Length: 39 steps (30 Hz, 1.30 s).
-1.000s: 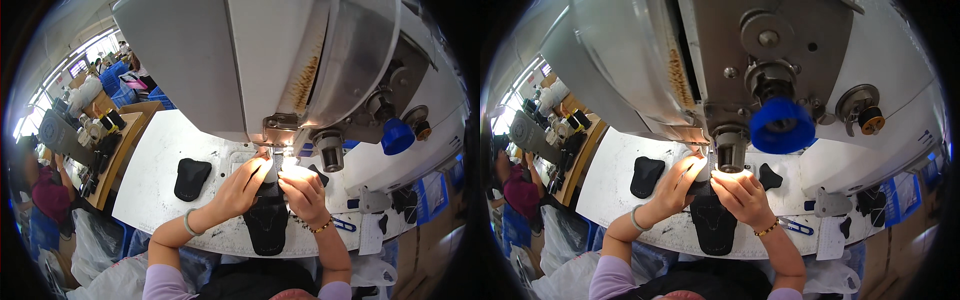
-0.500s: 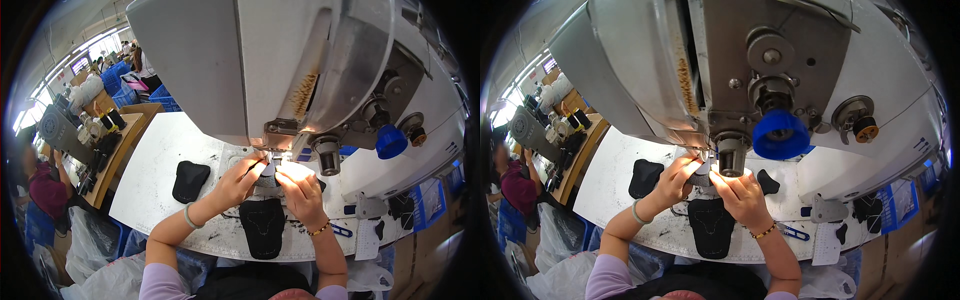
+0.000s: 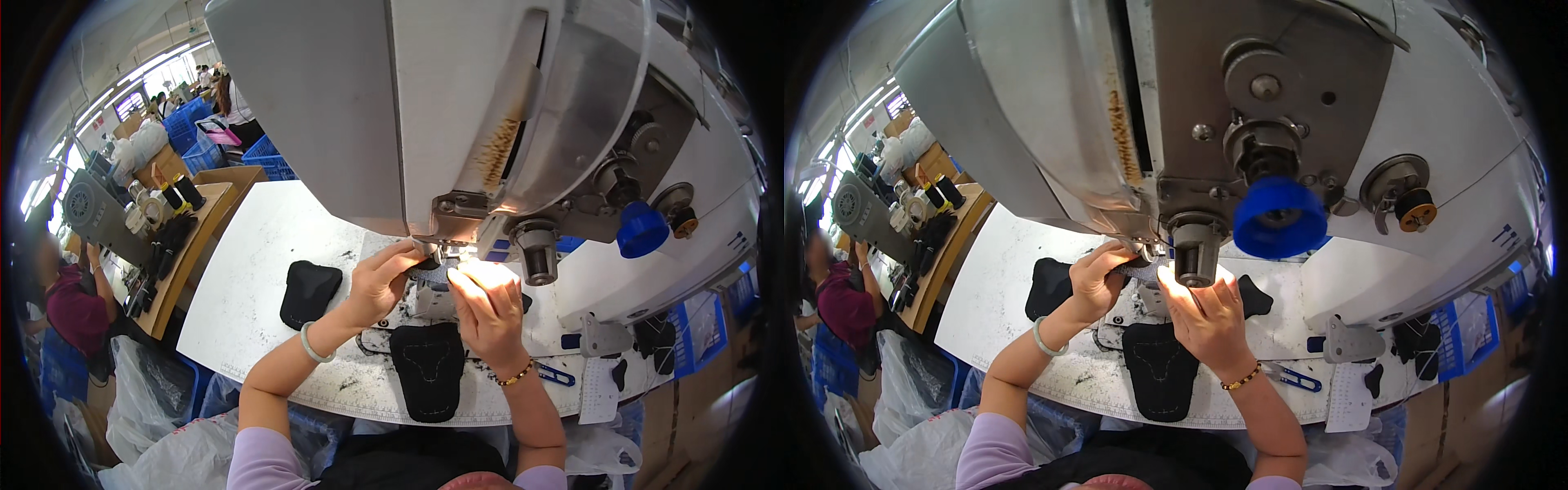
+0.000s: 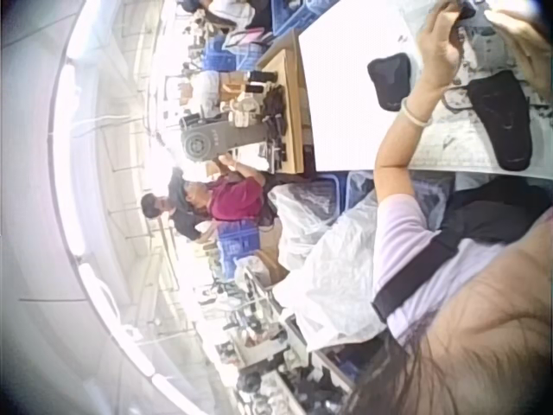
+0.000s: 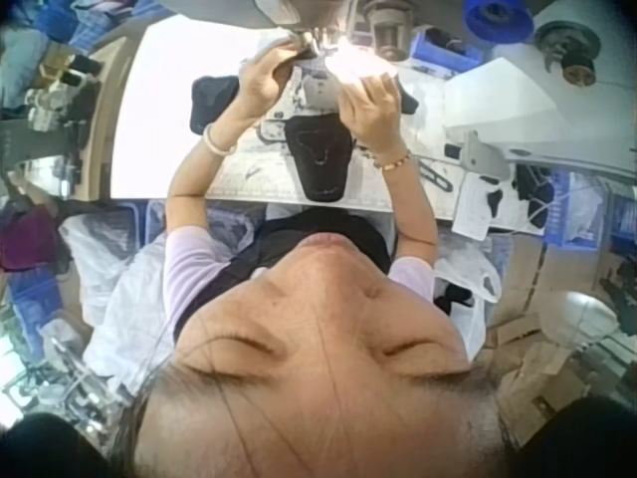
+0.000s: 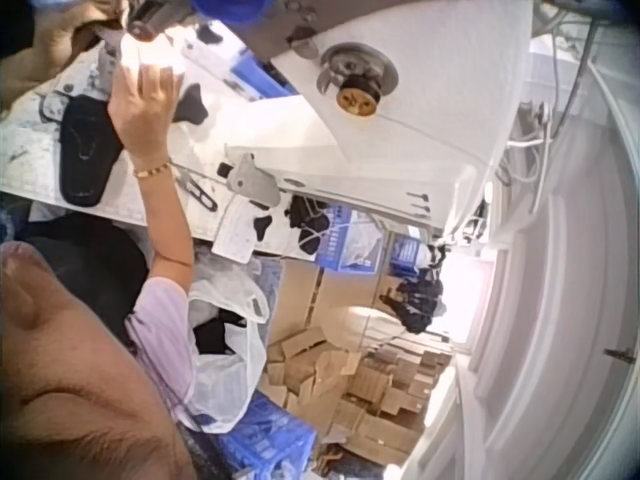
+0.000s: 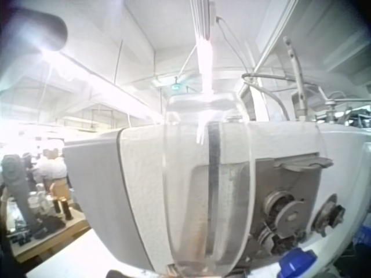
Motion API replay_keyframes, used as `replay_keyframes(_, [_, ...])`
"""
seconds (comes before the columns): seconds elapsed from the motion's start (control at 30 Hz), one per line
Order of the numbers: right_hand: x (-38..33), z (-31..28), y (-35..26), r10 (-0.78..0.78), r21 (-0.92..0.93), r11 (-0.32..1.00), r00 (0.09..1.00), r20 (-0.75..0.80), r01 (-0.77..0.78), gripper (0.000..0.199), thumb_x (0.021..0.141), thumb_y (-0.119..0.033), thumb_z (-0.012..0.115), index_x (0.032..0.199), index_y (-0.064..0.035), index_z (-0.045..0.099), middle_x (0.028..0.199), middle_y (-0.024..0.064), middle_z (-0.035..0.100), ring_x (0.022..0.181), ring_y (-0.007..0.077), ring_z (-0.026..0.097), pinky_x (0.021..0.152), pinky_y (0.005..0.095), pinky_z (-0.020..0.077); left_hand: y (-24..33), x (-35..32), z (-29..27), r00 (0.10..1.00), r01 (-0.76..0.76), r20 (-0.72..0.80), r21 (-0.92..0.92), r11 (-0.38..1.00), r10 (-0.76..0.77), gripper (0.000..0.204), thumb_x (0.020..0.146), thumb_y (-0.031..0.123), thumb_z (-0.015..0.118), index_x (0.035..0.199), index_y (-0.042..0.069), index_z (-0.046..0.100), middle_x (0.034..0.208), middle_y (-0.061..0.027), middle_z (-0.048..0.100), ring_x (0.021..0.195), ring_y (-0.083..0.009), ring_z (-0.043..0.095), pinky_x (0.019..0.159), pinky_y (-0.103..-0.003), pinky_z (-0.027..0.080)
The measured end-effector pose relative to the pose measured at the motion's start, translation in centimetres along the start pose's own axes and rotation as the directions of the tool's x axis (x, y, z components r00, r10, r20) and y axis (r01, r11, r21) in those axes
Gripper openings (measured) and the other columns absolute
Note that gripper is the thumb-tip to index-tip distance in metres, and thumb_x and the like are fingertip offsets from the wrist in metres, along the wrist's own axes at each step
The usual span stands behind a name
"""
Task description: The person sews small black fabric parts using an industrial sewing machine. They repeatedly pick up a part, align it under the needle, and guide it through the machine to stitch the edges. The person handles the parts one at a time, placing finished pieces on the table.
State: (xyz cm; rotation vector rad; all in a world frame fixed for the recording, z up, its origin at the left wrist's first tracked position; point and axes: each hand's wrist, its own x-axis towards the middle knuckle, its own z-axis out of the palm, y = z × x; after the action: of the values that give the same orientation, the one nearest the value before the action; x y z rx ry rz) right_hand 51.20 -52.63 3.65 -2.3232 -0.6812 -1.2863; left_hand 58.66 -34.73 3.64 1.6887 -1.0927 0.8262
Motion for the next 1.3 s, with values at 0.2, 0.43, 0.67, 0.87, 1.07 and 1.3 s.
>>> replay_keyframes(0.2, [0.2, 0.0, 0.2, 0.000, 0.018, 1.000, 0.999, -0.034, 0.001, 0.024, 0.076, -0.006, 0.071, 0.100, -0.0070, 0.066, 0.101, 0.0051, 0.061, 0.093, 0.0226, 0.057, 0.083, 0.0353, 0.0424, -0.3, 0.1, -1.2, 0.997, -0.031, 0.068, 0.016, 0.999, 0.030, 0.026, 0.071, -0.012, 0.062, 0.094, 0.000, 0.065, 0.108, -0.0157, 0.064, 0.097, -0.0269, 0.065, 0.084, -0.031, 0.055])
replay_keyframes(0.43, [0.2, 0.6, 0.7, 0.015, 0.056, 0.998, 0.995, -0.096, -0.009, 0.029, 0.076, -0.010, 0.073, 0.105, -0.0130, 0.067, 0.096, -0.0005, 0.061, 0.089, 0.0212, 0.054, 0.081, 0.0333, 0.0406, 1.0, 1.2, -3.2, 0.959, -0.112, 0.277, 0.196, 0.974, 0.055, 0.045, 0.064, -0.015, 0.056, 0.104, 0.005, 0.063, 0.112, -0.0116, 0.063, 0.107, -0.0281, 0.060, 0.087, -0.036, 0.054])
replay_keyframes(0.67, [0.3, 0.4, 0.4, -0.010, 0.040, 0.999, 0.995, -0.101, 0.014, 0.026, 0.077, -0.007, 0.071, 0.102, -0.0088, 0.065, 0.100, 0.0034, 0.061, 0.093, 0.0224, 0.056, 0.083, 0.0353, 0.0414, 2.9, 1.5, -3.3, 0.934, -0.210, 0.341, 0.282, 0.936, 0.107, 0.045, 0.066, -0.011, 0.056, 0.109, -0.003, 0.057, 0.112, -0.0159, 0.060, 0.106, -0.0295, 0.060, 0.089, -0.036, 0.052])
replay_keyframes(0.87, [-0.1, 0.6, 0.4, 0.014, 0.041, 0.999, 0.997, -0.072, -0.011, 0.024, 0.077, -0.006, 0.070, 0.101, -0.0060, 0.065, 0.102, 0.0055, 0.062, 0.095, 0.0232, 0.057, 0.085, 0.0363, 0.0416, 5.1, 1.4, -3.0, 0.913, -0.230, 0.403, 0.398, 0.888, 0.055, 0.043, 0.068, -0.008, 0.055, 0.111, -0.010, 0.054, 0.109, -0.0205, 0.057, 0.107, -0.0321, 0.058, 0.092, -0.038, 0.050])
replay_keyframes(1.07, [0.4, 0.4, 0.4, 0.018, 0.046, 0.999, 0.997, -0.078, -0.015, 0.024, 0.078, -0.005, 0.070, 0.101, -0.0061, 0.065, 0.101, 0.0056, 0.062, 0.095, 0.0234, 0.057, 0.086, 0.0358, 0.0413, 2.4, 2.8, -4.6, 0.943, 0.315, 0.105, 0.018, 0.949, -0.315, 0.021, 0.085, 0.016, 0.061, 0.096, -0.002, 0.064, 0.086, -0.0126, 0.067, 0.080, -0.0208, 0.066, 0.075, -0.031, 0.052])
replay_keyframes(1.3, [0.1, 0.9, -0.1, -0.063, 0.036, 0.997, 0.992, -0.112, 0.067, 0.032, 0.075, -0.010, 0.071, 0.106, -0.0138, 0.064, 0.105, -0.0007, 0.059, 0.092, 0.0174, 0.053, 0.083, 0.0338, 0.0418, -1.3, 1.7, -2.4, 0.414, 0.816, 0.617, -0.578, -0.028, -0.669, 0.031, 0.085, 0.012, 0.061, 0.111, -0.004, 0.059, 0.104, -0.0105, 0.065, 0.086, -0.0145, 0.064, 0.079, -0.027, 0.052])
